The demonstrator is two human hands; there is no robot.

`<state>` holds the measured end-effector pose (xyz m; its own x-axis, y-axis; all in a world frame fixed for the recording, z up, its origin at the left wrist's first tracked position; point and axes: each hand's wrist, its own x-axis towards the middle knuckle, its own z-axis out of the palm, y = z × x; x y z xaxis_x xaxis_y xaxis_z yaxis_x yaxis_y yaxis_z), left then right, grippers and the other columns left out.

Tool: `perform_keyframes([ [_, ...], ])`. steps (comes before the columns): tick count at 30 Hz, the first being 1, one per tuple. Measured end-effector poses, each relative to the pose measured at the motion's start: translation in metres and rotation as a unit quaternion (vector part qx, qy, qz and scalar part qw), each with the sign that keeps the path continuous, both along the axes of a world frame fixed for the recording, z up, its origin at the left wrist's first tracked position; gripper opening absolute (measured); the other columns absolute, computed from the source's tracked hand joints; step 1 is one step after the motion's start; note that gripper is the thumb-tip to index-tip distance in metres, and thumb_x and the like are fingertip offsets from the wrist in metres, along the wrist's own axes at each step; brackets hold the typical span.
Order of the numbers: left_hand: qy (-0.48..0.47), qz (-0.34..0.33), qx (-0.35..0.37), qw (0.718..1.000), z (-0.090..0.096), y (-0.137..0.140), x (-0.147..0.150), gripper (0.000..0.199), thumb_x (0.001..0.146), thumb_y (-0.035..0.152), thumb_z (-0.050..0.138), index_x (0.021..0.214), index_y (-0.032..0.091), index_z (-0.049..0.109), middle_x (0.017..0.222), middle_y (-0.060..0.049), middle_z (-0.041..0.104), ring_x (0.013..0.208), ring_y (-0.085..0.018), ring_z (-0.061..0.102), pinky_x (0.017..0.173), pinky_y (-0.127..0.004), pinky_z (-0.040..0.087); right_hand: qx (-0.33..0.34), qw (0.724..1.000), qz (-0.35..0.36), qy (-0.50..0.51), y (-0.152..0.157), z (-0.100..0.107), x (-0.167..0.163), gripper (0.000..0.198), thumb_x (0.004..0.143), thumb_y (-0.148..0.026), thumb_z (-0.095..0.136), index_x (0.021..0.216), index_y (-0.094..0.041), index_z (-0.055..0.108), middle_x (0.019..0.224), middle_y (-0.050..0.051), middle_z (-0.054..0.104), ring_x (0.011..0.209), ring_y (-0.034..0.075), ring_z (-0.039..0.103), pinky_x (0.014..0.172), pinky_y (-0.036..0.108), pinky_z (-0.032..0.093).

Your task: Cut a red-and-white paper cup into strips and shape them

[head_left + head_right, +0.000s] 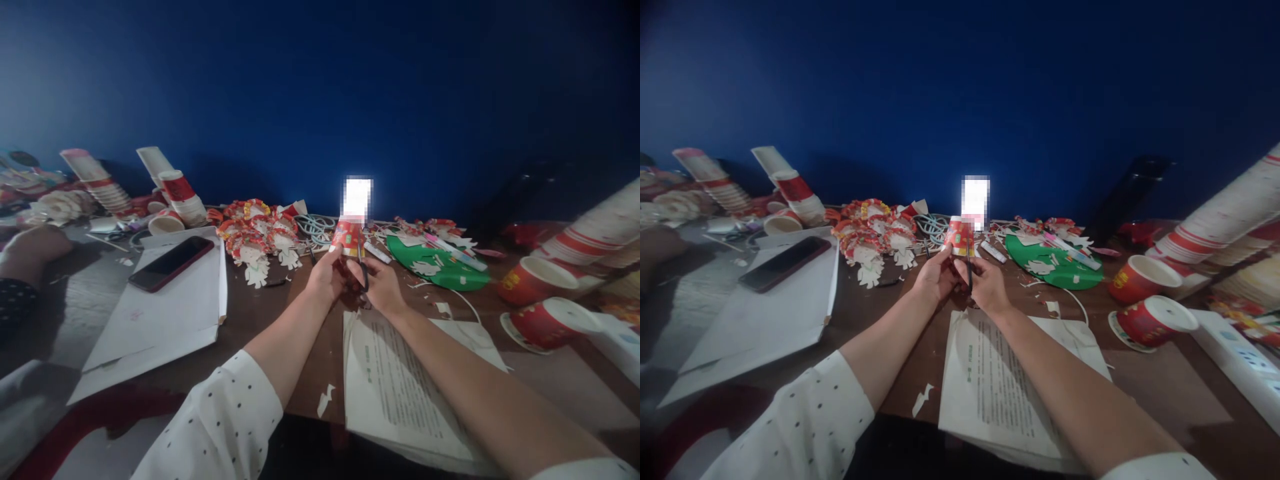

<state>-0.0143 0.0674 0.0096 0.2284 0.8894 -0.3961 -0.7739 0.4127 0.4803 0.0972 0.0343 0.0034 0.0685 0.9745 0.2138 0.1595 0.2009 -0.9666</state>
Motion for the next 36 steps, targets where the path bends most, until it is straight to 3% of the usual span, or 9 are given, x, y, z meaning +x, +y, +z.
perform_keyframes([
  [6, -0.028, 0.047, 0.038, 0.998, 0.004, 0.003, 0.0, 0.02, 0.081, 0.029, 0.067, 0.07, 0.014, 0.058, 0.054, 0.0, 0.058, 0.045, -0.011, 0.056, 0.048, -0.022, 0.047, -0.021, 0.998, 0.058, -0.018, 0.002, -0.009, -0.002, 0.046, 0.072, -0.054, 0.069, 0.096, -0.015, 0.069, 0.071, 0.003, 0.067, 0.061, 0.015, 0.058, 0.056, 0.026, 0.047],
  [12, -0.007, 0.056, 0.019, 0.998, -0.003, 0.006, 0.001, 0.035, 0.074, 0.044, 0.072, 0.067, 0.015, 0.054, 0.051, 0.002, 0.054, 0.038, -0.008, 0.047, 0.041, -0.02, 0.04, 0.034, 0.988, 0.087, -0.123, 0.0, -0.017, -0.003, 0.039, 0.078, -0.047, 0.066, 0.105, -0.019, 0.069, 0.09, 0.005, 0.072, 0.079, 0.019, 0.065, 0.07, 0.028, 0.05],
  [28, -0.014, 0.096, 0.038, 0.995, -0.015, 0.007, 0.008, 0.027, 0.077, 0.038, 0.07, 0.069, 0.016, 0.058, 0.054, 0.002, 0.058, 0.042, -0.008, 0.052, 0.045, -0.019, 0.043, 0.052, 0.979, 0.033, -0.193, 0.002, -0.021, -0.002, 0.036, 0.081, -0.051, 0.061, 0.1, -0.021, 0.069, 0.084, 0.004, 0.072, 0.072, 0.018, 0.062, 0.065, 0.026, 0.047],
  [36, -0.001, 0.06, 0.037, 0.998, -0.01, 0.003, 0.009, 0.034, 0.075, 0.044, 0.071, 0.065, 0.015, 0.056, 0.05, 0.003, 0.054, 0.037, -0.007, 0.047, 0.043, -0.019, 0.043, 0.056, 0.979, 0.02, -0.197, 0.004, -0.022, 0.0, 0.037, 0.081, -0.05, 0.06, 0.101, -0.021, 0.069, 0.081, 0.004, 0.071, 0.073, 0.019, 0.063, 0.066, 0.027, 0.047],
])
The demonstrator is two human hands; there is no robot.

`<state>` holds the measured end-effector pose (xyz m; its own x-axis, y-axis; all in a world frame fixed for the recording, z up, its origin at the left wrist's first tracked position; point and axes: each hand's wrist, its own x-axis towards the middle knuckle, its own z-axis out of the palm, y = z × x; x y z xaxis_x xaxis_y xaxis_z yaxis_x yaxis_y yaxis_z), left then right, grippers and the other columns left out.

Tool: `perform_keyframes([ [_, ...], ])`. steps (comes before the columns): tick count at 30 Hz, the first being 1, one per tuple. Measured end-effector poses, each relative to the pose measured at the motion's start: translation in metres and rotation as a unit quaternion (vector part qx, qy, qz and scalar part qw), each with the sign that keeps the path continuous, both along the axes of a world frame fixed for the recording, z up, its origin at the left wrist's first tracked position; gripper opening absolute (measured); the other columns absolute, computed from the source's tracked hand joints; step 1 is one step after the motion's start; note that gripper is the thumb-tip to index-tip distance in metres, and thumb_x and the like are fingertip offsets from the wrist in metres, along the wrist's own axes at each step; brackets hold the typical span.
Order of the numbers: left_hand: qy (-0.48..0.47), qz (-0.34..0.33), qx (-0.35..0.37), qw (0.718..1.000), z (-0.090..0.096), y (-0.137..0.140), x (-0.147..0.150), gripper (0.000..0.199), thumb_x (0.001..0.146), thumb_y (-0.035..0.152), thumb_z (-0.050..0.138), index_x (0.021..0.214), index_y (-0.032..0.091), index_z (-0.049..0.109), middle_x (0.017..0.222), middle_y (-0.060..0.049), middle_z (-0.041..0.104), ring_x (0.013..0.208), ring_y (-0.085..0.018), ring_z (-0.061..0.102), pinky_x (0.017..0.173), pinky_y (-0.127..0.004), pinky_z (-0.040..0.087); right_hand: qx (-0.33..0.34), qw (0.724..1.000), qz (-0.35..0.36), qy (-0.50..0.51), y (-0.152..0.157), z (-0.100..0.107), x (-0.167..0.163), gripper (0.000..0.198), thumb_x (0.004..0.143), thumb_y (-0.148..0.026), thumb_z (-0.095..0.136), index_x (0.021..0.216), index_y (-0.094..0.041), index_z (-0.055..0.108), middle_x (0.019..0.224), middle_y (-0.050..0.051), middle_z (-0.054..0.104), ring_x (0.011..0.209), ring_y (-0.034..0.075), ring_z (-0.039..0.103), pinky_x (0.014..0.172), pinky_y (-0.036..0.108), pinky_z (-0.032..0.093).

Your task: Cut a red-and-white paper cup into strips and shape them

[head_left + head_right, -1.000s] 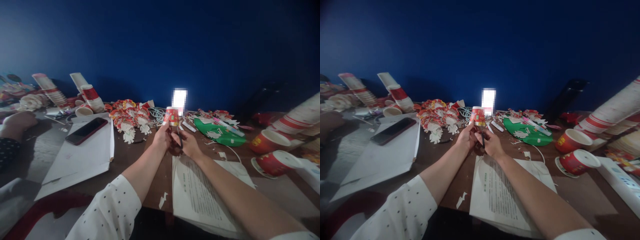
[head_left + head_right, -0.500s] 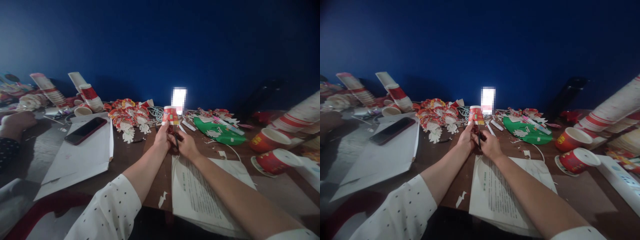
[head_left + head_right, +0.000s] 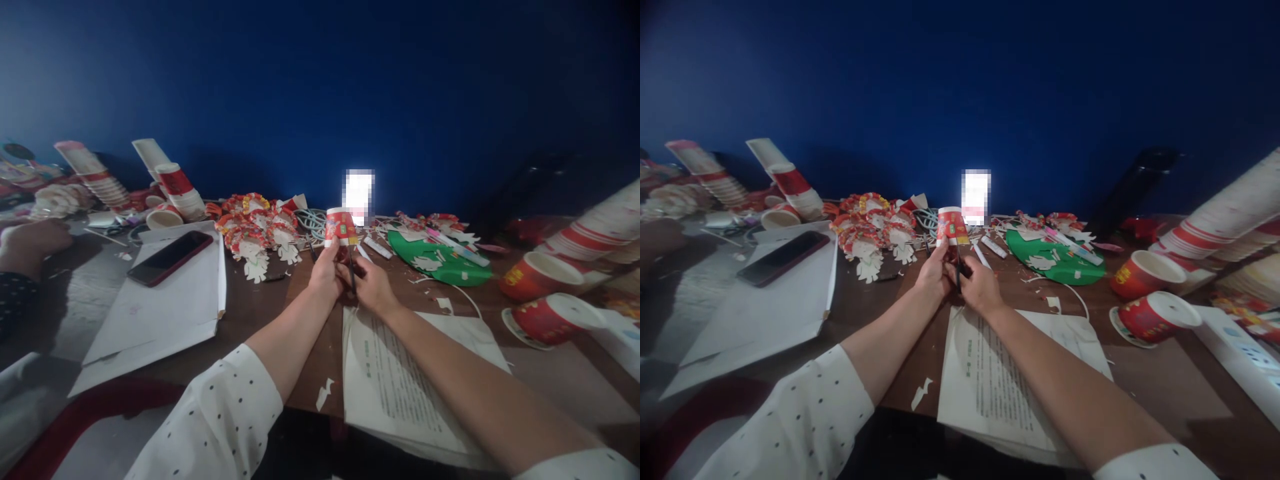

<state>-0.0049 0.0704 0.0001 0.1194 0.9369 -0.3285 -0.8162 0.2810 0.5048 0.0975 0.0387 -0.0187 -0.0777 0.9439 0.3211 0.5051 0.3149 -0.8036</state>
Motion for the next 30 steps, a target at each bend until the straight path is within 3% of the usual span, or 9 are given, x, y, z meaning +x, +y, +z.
perform_keyframes([
  [4, -0.023, 0.008, -0.013, 1.0, 0.0054, -0.002, 0.0009, 0.029, 0.08, 0.037, 0.068, 0.066, 0.015, 0.056, 0.051, 0.002, 0.054, 0.038, -0.008, 0.049, 0.045, -0.02, 0.044, -0.004, 1.0, 0.006, 0.024, -0.0005, 0.0018, -0.0013, 0.037, 0.082, -0.048, 0.061, 0.104, -0.02, 0.07, 0.082, 0.005, 0.072, 0.074, 0.02, 0.065, 0.065, 0.028, 0.047],
  [11, -0.024, 0.023, -0.017, 0.999, 0.007, -0.0024, 0.0011, 0.024, 0.084, 0.032, 0.064, 0.069, 0.014, 0.058, 0.055, 0.0, 0.059, 0.041, -0.009, 0.054, 0.046, -0.02, 0.048, 0.016, 1.0, -0.005, -0.003, -0.0047, 0.0082, -0.0039, 0.036, 0.083, -0.048, 0.059, 0.093, -0.017, 0.073, 0.074, 0.004, 0.07, 0.065, 0.017, 0.06, 0.06, 0.026, 0.043],
  [17, -0.005, -0.016, -0.006, 1.0, 0.001, -0.0028, 0.0012, 0.027, 0.082, 0.035, 0.065, 0.066, 0.015, 0.056, 0.047, 0.001, 0.054, 0.034, -0.01, 0.049, 0.044, -0.022, 0.047, 0.02, 0.999, -0.013, 0.033, -0.0034, 0.0075, -0.0041, 0.037, 0.081, -0.049, 0.061, 0.097, -0.017, 0.072, 0.074, 0.003, 0.07, 0.066, 0.017, 0.06, 0.06, 0.024, 0.044],
  [24, -0.022, -0.003, 0.005, 1.0, 0.0053, -0.0077, 0.0047, 0.021, 0.08, 0.028, 0.067, 0.068, 0.015, 0.056, 0.048, 0.002, 0.055, 0.036, -0.009, 0.05, 0.044, -0.02, 0.044, 0.022, 0.998, -0.016, 0.057, 0.0013, 0.005, -0.002, 0.039, 0.082, -0.049, 0.062, 0.1, -0.017, 0.072, 0.073, 0.002, 0.069, 0.066, 0.016, 0.06, 0.061, 0.024, 0.044],
  [30, -0.005, -0.01, -0.006, 1.0, 0.0059, -0.008, 0.0034, 0.024, 0.083, 0.029, 0.062, 0.066, 0.016, 0.052, 0.046, 0.003, 0.051, 0.035, -0.009, 0.046, 0.042, -0.021, 0.039, 0.03, 0.999, -0.026, 0.023, -0.0005, 0.0086, -0.002, 0.036, 0.082, -0.05, 0.06, 0.088, -0.017, 0.072, 0.066, 0.001, 0.066, 0.061, 0.015, 0.056, 0.057, 0.023, 0.041],
])
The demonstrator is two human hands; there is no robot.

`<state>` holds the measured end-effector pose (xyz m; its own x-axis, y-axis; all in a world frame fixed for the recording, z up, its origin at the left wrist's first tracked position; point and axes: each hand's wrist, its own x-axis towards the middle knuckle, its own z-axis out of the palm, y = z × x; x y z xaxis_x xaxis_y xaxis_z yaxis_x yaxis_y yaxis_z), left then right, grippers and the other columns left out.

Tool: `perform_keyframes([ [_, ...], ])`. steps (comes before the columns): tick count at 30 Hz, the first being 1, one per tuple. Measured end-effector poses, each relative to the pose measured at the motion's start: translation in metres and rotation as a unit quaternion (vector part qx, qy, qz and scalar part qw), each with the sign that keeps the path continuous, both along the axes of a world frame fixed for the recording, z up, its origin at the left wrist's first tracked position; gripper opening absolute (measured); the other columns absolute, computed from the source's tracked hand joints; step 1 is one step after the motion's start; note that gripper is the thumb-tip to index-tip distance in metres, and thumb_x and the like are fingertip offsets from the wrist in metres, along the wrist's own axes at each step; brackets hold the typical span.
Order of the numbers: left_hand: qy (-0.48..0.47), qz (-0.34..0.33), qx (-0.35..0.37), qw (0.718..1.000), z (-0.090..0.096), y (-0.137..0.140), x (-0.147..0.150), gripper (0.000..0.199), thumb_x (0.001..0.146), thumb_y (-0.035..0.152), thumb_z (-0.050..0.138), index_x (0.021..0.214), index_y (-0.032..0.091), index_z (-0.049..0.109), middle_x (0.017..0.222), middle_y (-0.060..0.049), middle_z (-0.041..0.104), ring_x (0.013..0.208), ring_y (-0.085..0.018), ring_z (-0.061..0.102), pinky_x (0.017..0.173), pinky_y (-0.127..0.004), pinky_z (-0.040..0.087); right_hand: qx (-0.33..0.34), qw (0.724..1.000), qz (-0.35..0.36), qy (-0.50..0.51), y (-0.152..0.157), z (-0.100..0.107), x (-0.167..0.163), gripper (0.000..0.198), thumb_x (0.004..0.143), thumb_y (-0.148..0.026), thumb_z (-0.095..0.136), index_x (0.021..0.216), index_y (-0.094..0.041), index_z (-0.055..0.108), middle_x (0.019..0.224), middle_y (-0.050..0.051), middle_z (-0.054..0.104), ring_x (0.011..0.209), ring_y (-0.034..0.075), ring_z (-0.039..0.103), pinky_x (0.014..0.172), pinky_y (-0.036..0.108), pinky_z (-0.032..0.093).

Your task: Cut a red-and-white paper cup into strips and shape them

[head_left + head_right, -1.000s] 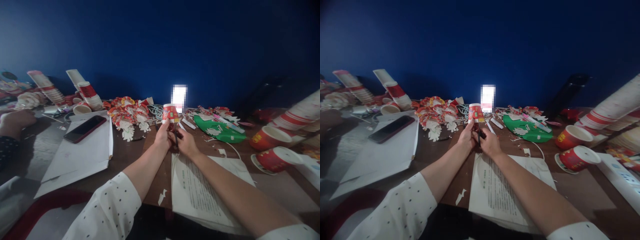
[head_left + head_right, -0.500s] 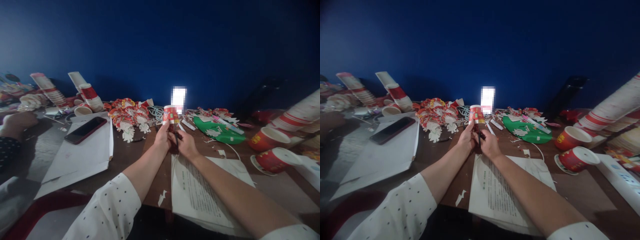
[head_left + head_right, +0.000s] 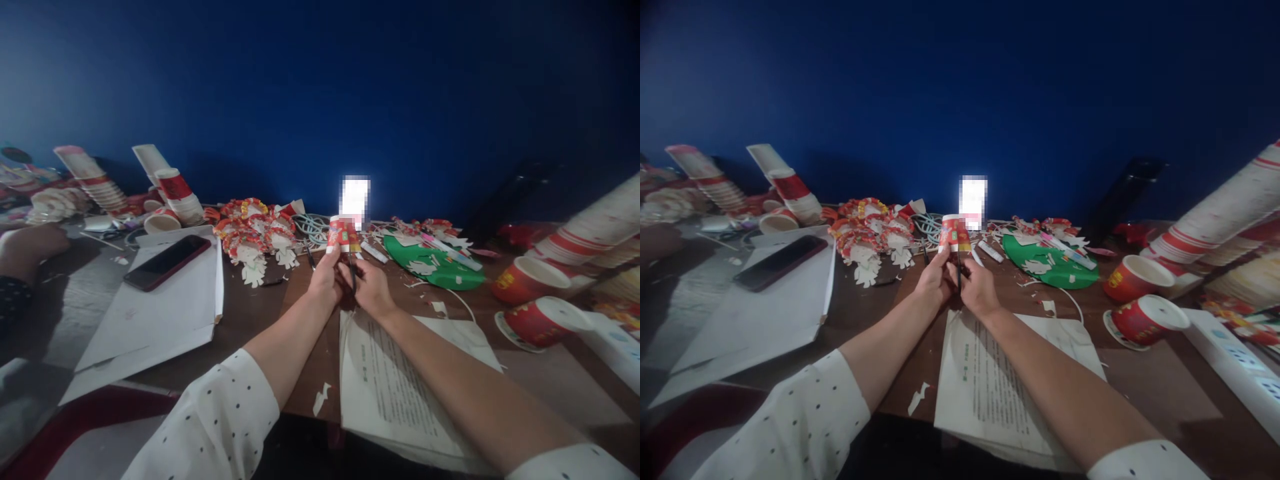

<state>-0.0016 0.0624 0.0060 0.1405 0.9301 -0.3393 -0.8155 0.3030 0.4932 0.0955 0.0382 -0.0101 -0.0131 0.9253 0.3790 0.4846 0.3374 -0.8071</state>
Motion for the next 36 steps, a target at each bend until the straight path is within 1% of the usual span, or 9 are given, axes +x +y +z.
perform_keyframes([
  [6, 0.029, -0.014, -0.017, 0.999, 0.001, -0.001, 0.002, 0.02, 0.082, 0.033, 0.064, 0.073, 0.018, 0.054, 0.05, 0.004, 0.054, 0.039, -0.01, 0.05, 0.043, -0.021, 0.038, -0.008, 0.995, 0.002, 0.094, 0.001, 0.007, -0.005, 0.033, 0.077, -0.048, 0.066, 0.082, -0.015, 0.07, 0.064, 0.0, 0.062, 0.058, 0.013, 0.052, 0.054, 0.023, 0.04],
  [10, 0.05, -0.018, -0.01, 0.999, -0.004, 0.0, 0.003, 0.028, 0.077, 0.038, 0.07, 0.07, 0.018, 0.051, 0.047, 0.005, 0.05, 0.035, -0.009, 0.047, 0.037, -0.02, 0.028, -0.032, 0.989, 0.014, 0.147, 0.002, 0.009, -0.008, 0.032, 0.076, -0.048, 0.066, 0.076, -0.016, 0.069, 0.059, -0.001, 0.057, 0.053, 0.012, 0.049, 0.05, 0.023, 0.039],
  [13, 0.054, -0.019, -0.007, 0.998, -0.006, 0.001, 0.003, 0.034, 0.074, 0.042, 0.072, 0.068, 0.018, 0.05, 0.045, 0.006, 0.049, 0.032, -0.008, 0.043, 0.035, -0.021, 0.023, -0.036, 0.989, 0.017, 0.145, 0.002, 0.009, -0.007, 0.033, 0.076, -0.05, 0.066, 0.074, -0.017, 0.068, 0.058, -0.001, 0.057, 0.053, 0.013, 0.05, 0.05, 0.023, 0.04],
  [16, 0.056, -0.03, -0.014, 0.998, -0.005, 0.0, 0.003, 0.036, 0.074, 0.044, 0.071, 0.066, 0.018, 0.048, 0.043, 0.005, 0.049, 0.031, -0.008, 0.043, 0.034, -0.021, 0.024, -0.032, 0.992, 0.015, 0.124, 0.001, 0.011, -0.005, 0.033, 0.076, -0.05, 0.066, 0.072, -0.017, 0.068, 0.057, -0.001, 0.057, 0.052, 0.013, 0.049, 0.049, 0.024, 0.04],
  [22, 0.048, -0.065, 0.0, 0.997, -0.005, 0.001, 0.001, 0.032, 0.079, 0.042, 0.066, 0.067, 0.017, 0.051, 0.045, 0.003, 0.051, 0.031, -0.01, 0.044, 0.033, -0.023, 0.025, -0.054, 0.989, 0.013, 0.137, -0.005, 0.017, -0.005, 0.032, 0.076, -0.049, 0.066, 0.073, -0.017, 0.069, 0.053, -0.002, 0.054, 0.045, 0.011, 0.047, 0.042, 0.023, 0.038],
  [24, 0.036, -0.077, 0.0, 0.996, -0.005, 0.002, -0.001, 0.031, 0.08, 0.042, 0.064, 0.067, 0.017, 0.052, 0.045, 0.002, 0.052, 0.032, -0.011, 0.046, 0.034, -0.023, 0.027, -0.062, 0.987, 0.009, 0.147, -0.005, 0.017, -0.005, 0.033, 0.075, -0.05, 0.066, 0.074, -0.017, 0.069, 0.053, -0.002, 0.055, 0.044, 0.011, 0.048, 0.042, 0.023, 0.039],
  [29, -0.006, -0.074, 0.0, 0.997, -0.001, 0.002, -0.006, 0.033, 0.08, 0.044, 0.065, 0.068, 0.016, 0.054, 0.048, 0.001, 0.053, 0.039, -0.013, 0.051, 0.038, -0.024, 0.035, -0.093, 0.978, 0.01, 0.186, -0.004, 0.017, -0.004, 0.035, 0.07, -0.051, 0.07, 0.076, -0.017, 0.069, 0.056, -0.002, 0.058, 0.044, 0.012, 0.051, 0.041, 0.023, 0.043],
  [33, 0.01, -0.083, -0.004, 0.997, 0.003, 0.001, -0.008, 0.029, 0.085, 0.039, 0.058, 0.069, 0.015, 0.054, 0.049, 0.0, 0.053, 0.036, -0.014, 0.049, 0.035, -0.025, 0.033, -0.103, 0.973, -0.001, 0.206, -0.005, 0.019, -0.006, 0.036, 0.068, -0.052, 0.071, 0.072, -0.016, 0.068, 0.052, -0.003, 0.056, 0.042, 0.011, 0.049, 0.041, 0.022, 0.042],
  [36, 0.028, -0.069, -0.017, 0.997, 0.004, 0.001, -0.006, 0.028, 0.085, 0.038, 0.059, 0.07, 0.016, 0.052, 0.048, 0.001, 0.051, 0.033, -0.012, 0.045, 0.033, -0.024, 0.029, -0.109, 0.97, -0.01, 0.219, -0.006, 0.02, -0.008, 0.036, 0.068, -0.053, 0.07, 0.069, -0.017, 0.067, 0.052, -0.002, 0.056, 0.042, 0.011, 0.05, 0.041, 0.023, 0.042],
])
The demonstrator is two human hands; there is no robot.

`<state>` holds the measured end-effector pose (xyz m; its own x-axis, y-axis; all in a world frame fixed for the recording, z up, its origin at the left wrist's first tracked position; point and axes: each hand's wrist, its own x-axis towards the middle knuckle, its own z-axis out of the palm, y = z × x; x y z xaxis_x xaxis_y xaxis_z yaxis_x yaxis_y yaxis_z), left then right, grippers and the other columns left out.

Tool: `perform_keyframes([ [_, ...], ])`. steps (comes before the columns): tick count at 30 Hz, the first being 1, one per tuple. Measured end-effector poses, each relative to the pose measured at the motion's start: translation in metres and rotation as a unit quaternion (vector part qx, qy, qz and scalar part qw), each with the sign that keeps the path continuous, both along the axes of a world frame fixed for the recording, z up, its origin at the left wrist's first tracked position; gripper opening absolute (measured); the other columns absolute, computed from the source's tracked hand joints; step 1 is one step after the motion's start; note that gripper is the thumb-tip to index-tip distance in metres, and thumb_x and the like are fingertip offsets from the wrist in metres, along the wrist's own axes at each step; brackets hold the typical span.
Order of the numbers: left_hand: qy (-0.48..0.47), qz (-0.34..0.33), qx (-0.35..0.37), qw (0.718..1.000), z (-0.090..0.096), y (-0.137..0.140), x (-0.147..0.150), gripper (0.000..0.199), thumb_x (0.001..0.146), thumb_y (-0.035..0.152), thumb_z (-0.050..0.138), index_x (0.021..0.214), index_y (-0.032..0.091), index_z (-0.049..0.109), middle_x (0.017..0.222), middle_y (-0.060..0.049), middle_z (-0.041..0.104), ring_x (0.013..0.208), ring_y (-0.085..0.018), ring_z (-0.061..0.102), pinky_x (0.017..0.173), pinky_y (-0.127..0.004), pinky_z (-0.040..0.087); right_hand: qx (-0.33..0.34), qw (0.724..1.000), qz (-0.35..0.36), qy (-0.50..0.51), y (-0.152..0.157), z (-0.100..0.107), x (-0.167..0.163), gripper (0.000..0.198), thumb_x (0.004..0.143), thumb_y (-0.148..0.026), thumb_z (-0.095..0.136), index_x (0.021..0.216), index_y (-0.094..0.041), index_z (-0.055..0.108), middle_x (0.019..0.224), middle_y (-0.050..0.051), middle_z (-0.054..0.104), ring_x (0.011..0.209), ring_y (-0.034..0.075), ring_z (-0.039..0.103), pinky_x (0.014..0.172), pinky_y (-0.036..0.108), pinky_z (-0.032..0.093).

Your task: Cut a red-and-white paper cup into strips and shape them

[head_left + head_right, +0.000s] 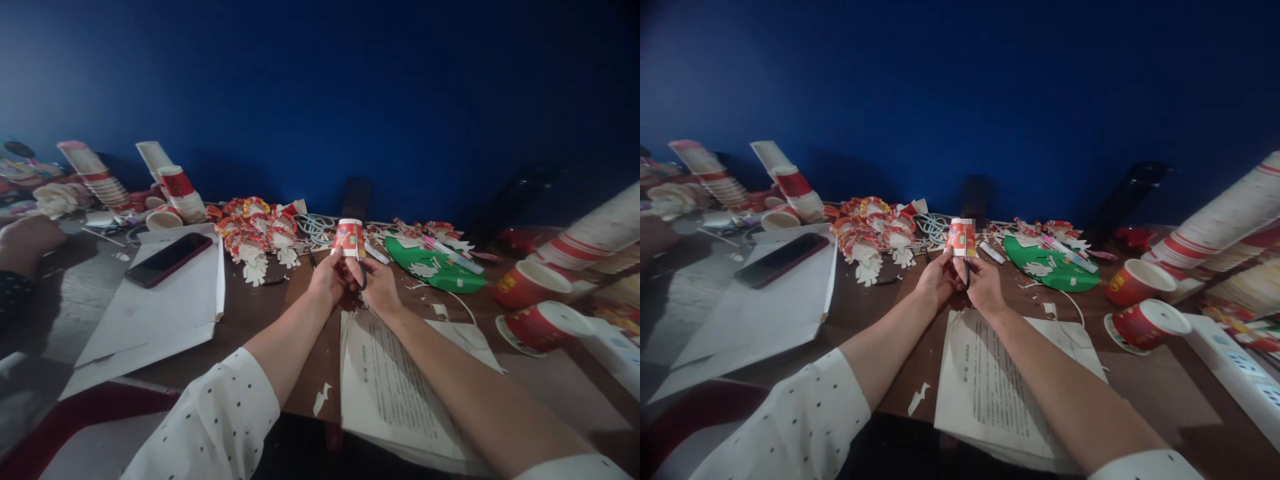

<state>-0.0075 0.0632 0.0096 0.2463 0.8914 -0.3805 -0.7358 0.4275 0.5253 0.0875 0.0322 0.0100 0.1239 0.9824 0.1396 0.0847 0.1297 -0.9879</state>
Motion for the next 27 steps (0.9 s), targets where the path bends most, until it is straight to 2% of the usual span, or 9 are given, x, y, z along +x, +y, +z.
perform_keyframes([
  [6, 0.002, 0.012, 0.0, 1.0, -0.005, 0.003, 0.003, 0.029, 0.087, 0.036, 0.056, 0.067, 0.017, 0.049, 0.047, 0.003, 0.046, 0.034, -0.01, 0.042, 0.035, -0.023, 0.031, 0.004, 1.0, 0.005, -0.009, 0.001, 0.001, 0.0, 0.036, 0.07, -0.053, 0.068, 0.067, -0.017, 0.066, 0.049, -0.003, 0.055, 0.041, 0.011, 0.049, 0.041, 0.024, 0.041],
  [16, -0.025, 0.01, 0.017, 0.999, -0.008, 0.004, 0.001, 0.025, 0.084, 0.034, 0.062, 0.07, 0.015, 0.054, 0.053, 0.0, 0.053, 0.042, -0.011, 0.049, 0.042, -0.023, 0.038, 0.006, 1.0, -0.008, -0.015, 0.002, 0.0, 0.002, 0.034, 0.07, -0.051, 0.069, 0.067, -0.017, 0.067, 0.049, -0.003, 0.053, 0.041, 0.011, 0.047, 0.042, 0.024, 0.04],
  [21, 0.0, -0.006, 0.019, 1.0, -0.005, 0.002, -0.002, 0.021, 0.085, 0.031, 0.058, 0.072, 0.015, 0.055, 0.054, 0.0, 0.053, 0.041, -0.014, 0.05, 0.038, -0.026, 0.036, 0.022, 0.999, 0.006, -0.028, 0.005, -0.002, 0.007, 0.036, 0.071, -0.052, 0.069, 0.074, -0.017, 0.069, 0.055, -0.001, 0.059, 0.046, 0.012, 0.051, 0.044, 0.024, 0.04],
  [24, -0.01, 0.029, 0.005, 1.0, -0.005, 0.006, -0.005, 0.026, 0.087, 0.033, 0.057, 0.067, 0.016, 0.051, 0.052, 0.001, 0.05, 0.04, -0.012, 0.049, 0.039, -0.024, 0.037, 0.027, 0.995, 0.048, -0.085, 0.004, -0.003, 0.008, 0.037, 0.073, -0.054, 0.066, 0.08, -0.018, 0.07, 0.057, 0.0, 0.062, 0.05, 0.014, 0.054, 0.047, 0.024, 0.041],
  [27, -0.068, 0.116, 0.001, 0.991, -0.009, 0.015, -0.01, 0.025, 0.086, 0.025, 0.06, 0.066, 0.016, 0.048, 0.051, 0.004, 0.044, 0.04, -0.006, 0.042, 0.042, -0.018, 0.037, 0.049, 0.979, 0.079, -0.182, -0.004, -0.003, 0.01, 0.034, 0.077, -0.053, 0.064, 0.082, -0.02, 0.07, 0.059, 0.001, 0.065, 0.053, 0.016, 0.057, 0.049, 0.025, 0.042],
])
